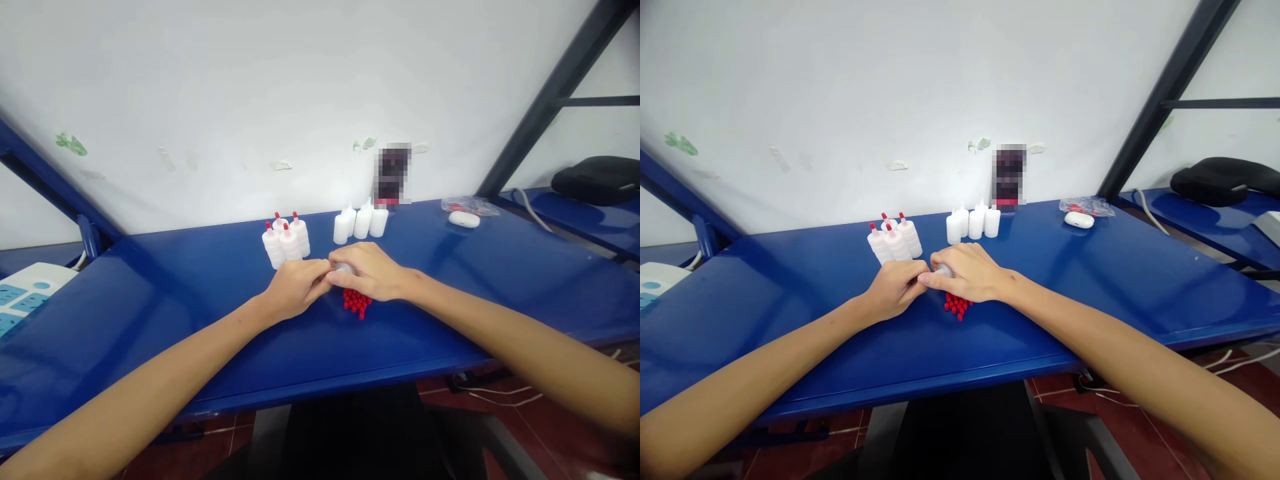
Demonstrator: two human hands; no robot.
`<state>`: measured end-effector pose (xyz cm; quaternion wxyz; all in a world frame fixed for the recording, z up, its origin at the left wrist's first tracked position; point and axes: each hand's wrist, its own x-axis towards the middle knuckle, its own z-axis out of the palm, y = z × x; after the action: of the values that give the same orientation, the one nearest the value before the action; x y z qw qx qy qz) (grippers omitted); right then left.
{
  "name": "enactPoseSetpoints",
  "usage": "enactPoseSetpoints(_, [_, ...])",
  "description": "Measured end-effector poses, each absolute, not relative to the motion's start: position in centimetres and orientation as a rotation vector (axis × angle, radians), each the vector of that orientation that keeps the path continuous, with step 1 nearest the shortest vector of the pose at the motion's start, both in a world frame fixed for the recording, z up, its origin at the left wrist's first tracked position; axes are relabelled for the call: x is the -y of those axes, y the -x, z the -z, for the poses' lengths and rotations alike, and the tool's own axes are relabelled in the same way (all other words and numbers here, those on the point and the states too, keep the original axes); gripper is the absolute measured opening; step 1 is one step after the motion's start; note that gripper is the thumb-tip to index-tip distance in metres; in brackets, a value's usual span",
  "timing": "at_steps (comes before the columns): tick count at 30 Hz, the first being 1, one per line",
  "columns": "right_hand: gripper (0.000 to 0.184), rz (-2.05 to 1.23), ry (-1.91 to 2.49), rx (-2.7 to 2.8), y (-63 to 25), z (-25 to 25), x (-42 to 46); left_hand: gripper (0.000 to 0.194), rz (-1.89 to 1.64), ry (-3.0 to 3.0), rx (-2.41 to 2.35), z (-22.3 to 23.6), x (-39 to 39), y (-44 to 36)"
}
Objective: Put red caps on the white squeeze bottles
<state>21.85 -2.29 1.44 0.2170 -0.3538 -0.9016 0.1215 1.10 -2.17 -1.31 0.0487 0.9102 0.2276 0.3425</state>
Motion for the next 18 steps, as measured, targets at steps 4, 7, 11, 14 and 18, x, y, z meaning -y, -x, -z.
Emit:
enactPoseSetpoints(4, [0.046, -0.35, 1.038, 2.507, -21.69, -1.4, 2.22, 0.034, -1.023, -3.005, -0.691, 1.17, 1.76, -0.74])
enactPoseSetpoints(7, [0.045, -0.428, 1.044, 2.49, -21.64, -1.47, 2.04, 0.037, -1.01, -3.119, -0.688, 1.24, 1.48, -0.58])
enactPoseSetpoints(11, [0.043, -0.445, 1.05, 2.483, -21.53, -1.69, 1.91, 0.038, -1.031, -3.135, -0.691, 1.53, 1.23, -0.71])
enactPoseSetpoints(14, [0.041, -0.425, 1.038, 2.501, -21.4, -1.77, 1.99, 0.038, -1.001, -3.104, -0.694, 1.63, 1.15, -0.9])
enactPoseSetpoints(18, [0.037, -0.385, 1.031, 2.505, -21.2, -1.53, 2.12, 0.037, -0.967, -3.047, -0.67, 1.6, 1.1, -1.0])
